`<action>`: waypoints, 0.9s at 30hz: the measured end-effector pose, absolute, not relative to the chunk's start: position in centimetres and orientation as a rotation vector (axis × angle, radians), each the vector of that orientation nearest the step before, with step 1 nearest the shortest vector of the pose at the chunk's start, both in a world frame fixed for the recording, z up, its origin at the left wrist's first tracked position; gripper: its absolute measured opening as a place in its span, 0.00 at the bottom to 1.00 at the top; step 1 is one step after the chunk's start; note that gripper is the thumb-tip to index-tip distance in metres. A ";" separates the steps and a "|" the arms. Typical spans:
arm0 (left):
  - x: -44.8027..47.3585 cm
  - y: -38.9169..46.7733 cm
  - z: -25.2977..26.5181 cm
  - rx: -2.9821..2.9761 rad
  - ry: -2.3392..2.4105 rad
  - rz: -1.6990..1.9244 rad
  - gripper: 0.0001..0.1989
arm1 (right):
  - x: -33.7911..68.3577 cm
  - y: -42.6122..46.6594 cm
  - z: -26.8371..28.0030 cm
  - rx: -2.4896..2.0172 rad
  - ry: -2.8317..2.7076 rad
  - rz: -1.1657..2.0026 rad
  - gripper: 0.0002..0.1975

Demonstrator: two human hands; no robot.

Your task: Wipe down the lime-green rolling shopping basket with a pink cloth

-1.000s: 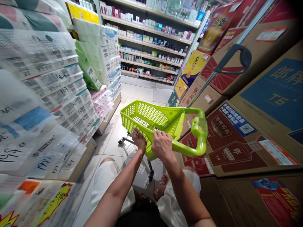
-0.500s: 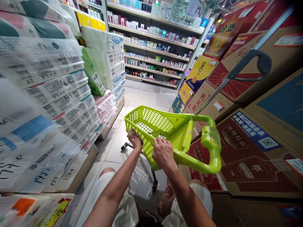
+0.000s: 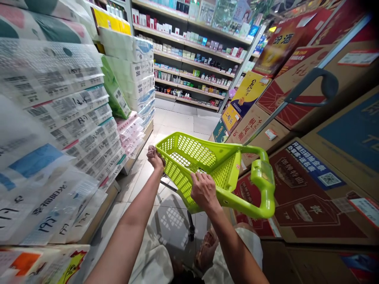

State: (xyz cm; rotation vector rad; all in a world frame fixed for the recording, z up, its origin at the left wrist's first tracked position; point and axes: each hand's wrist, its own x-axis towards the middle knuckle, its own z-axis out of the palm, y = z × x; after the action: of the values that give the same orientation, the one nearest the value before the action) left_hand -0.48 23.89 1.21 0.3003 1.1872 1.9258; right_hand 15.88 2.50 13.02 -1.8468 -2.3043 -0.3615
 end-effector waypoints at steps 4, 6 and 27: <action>3.0 18.2 -1.2 0.574 1.387 1.848 0.11 | 16.1 2.5 12.5 -1.759 -2.323 -0.379 0.26; 5.4 14.1 -2.9 0.782 1.424 1.847 0.15 | 15.9 1.9 12.6 -1.774 -2.313 -0.366 0.28; 12.8 6.9 14.9 2.540 0.255 0.571 0.22 | 29.7 -10.8 15.2 -1.859 -1.146 -0.277 0.30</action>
State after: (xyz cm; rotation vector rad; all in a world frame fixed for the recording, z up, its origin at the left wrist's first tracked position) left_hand 12.83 6.88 14.89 2.5395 0.2548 0.5710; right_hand 29.73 -10.85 15.21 -1.8592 -1.1461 -0.2768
